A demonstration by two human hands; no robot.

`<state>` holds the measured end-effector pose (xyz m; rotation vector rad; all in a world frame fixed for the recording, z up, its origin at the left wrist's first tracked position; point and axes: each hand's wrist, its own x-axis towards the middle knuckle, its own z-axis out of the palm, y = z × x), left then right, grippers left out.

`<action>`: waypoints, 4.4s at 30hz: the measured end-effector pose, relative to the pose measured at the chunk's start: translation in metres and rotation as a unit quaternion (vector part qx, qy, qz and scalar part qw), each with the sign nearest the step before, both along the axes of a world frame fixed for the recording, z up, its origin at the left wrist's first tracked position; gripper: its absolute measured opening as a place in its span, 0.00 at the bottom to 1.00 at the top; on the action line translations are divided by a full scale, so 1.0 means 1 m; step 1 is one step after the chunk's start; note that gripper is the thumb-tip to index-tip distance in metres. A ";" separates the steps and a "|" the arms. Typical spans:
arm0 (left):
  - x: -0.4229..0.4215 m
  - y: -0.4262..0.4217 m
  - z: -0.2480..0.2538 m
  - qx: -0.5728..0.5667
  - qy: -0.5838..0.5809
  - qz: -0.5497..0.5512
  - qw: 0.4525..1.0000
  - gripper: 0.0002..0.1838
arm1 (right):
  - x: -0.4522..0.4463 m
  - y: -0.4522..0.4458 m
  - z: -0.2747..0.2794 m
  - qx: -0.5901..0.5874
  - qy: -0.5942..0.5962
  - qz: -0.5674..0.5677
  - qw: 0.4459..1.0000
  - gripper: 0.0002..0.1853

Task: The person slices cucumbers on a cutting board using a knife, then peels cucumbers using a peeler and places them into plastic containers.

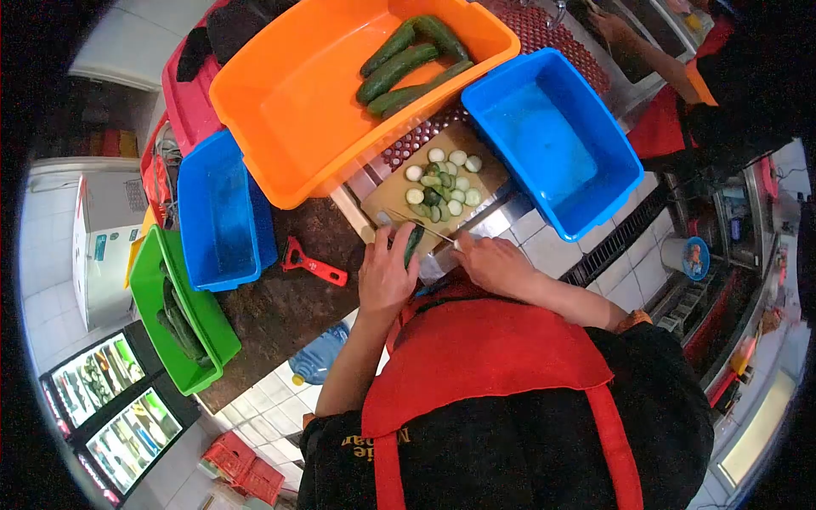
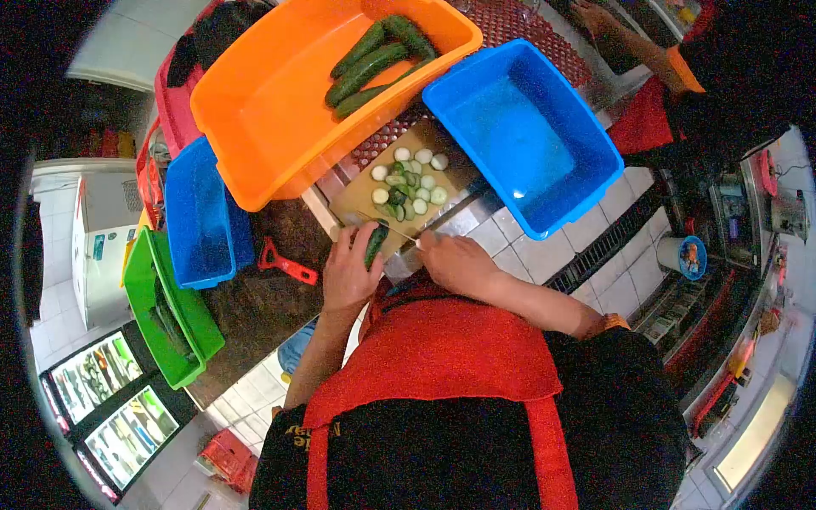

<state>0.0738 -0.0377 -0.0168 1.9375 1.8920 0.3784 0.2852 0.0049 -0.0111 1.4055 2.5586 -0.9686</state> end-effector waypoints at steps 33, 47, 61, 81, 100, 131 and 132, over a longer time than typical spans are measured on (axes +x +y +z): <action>-0.356 -0.108 0.135 0.255 0.247 0.466 0.811 0.23 | 0.037 0.006 0.010 -0.108 -0.020 0.055 0.992 0.23; -0.192 0.095 0.172 0.317 -0.047 0.102 0.942 0.17 | 0.016 -0.001 -0.047 -0.112 0.011 -0.004 0.994 0.22; -0.055 0.360 -0.025 -0.087 -0.123 0.081 0.985 0.17 | 0.042 -0.022 -0.074 -0.102 0.125 -0.007 0.987 0.25; -0.084 0.223 0.207 0.325 -0.525 0.048 0.785 0.29 | 0.009 0.000 -0.070 -0.082 0.110 0.045 0.990 0.24; -0.059 -0.017 0.016 -0.251 -0.708 0.200 0.629 0.32 | 0.012 0.003 -0.027 -0.072 0.005 -0.050 0.996 0.19; -0.008 0.018 0.013 -0.027 -0.023 -0.048 0.998 0.29 | 0.009 0.000 0.002 0.029 -0.013 -0.002 0.999 0.16; -0.008 0.017 0.014 -0.031 -0.022 -0.051 0.998 0.29 | 0.012 -0.003 0.004 0.013 -0.001 0.003 1.000 0.15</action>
